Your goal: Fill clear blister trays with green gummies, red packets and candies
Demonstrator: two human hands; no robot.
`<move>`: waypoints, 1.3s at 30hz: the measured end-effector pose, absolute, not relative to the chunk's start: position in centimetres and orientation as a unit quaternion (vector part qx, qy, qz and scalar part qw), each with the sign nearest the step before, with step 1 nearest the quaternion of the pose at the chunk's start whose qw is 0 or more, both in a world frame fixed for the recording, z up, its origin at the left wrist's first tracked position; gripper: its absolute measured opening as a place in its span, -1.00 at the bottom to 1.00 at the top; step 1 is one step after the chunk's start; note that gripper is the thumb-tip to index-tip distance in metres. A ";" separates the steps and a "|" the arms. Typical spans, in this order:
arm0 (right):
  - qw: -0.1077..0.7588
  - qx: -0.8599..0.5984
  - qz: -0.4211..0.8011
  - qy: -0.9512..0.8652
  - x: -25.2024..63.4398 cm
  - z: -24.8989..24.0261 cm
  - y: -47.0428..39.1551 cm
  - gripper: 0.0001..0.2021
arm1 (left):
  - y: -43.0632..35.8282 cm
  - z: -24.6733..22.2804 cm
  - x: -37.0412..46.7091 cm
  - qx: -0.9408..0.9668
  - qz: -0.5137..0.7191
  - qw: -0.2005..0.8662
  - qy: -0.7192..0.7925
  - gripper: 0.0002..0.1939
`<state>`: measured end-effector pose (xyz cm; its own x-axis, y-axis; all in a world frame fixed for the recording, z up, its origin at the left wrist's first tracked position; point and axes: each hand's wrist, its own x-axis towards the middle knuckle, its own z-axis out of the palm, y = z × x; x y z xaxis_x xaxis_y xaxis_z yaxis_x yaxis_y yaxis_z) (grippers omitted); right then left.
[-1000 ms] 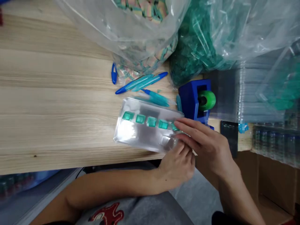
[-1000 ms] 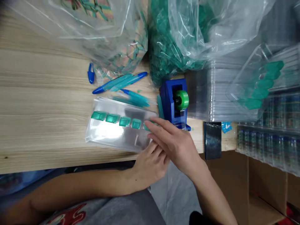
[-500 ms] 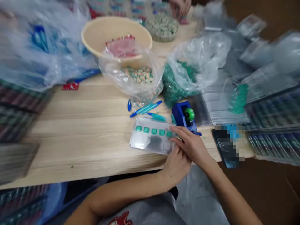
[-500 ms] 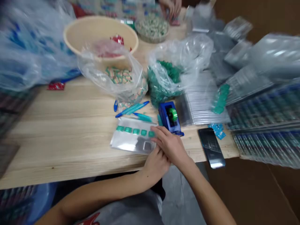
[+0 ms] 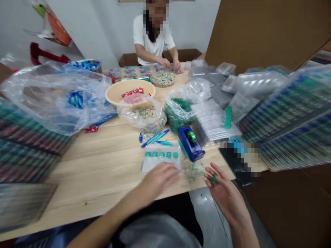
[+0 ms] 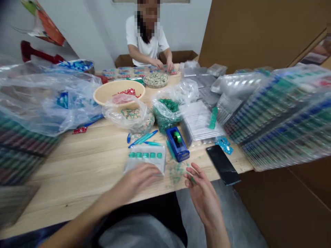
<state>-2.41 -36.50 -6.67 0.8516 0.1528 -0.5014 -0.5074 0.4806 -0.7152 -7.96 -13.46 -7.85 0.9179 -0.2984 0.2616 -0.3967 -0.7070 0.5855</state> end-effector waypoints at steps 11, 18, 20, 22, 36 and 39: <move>0.767 -0.601 0.227 -0.004 -5.9 -8.9 -33.9 -0.67 | -6.1 -6.9 -5.2 0.894 -0.245 0.350 -0.133 -0.79; 0.721 -0.632 0.280 -0.054 -7.9 -9.2 -31.3 -0.73 | -6.3 -6.2 -5.3 0.898 -0.236 0.341 -0.148 -0.80; 0.700 -0.646 0.297 -0.069 -8.5 -9.5 -30.8 -0.77 | -6.3 -6.1 -5.3 0.890 -0.243 0.357 -0.146 -0.81; 0.681 -0.657 0.314 -0.083 -9.0 -9.9 -30.4 -0.79 | -5.9 -6.3 -5.1 0.883 -0.251 0.373 -0.136 -0.82; 0.614 -0.707 0.299 -0.183 -9.0 -11.9 -29.0 -0.60 | -6.9 -5.7 -6.2 0.944 -0.229 0.171 -0.161 -0.73; 0.598 -0.711 0.296 -0.223 -8.8 -12.2 -28.9 -0.55 | -7.9 -5.9 -7.6 0.967 -0.128 0.082 -0.206 -0.72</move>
<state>-8.75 -28.95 -12.18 0.7250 0.6711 -0.1550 -0.0376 -0.1861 -0.9818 -7.59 -7.86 -5.89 0.8824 -0.4195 -0.2132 -0.3773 -0.9015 0.2120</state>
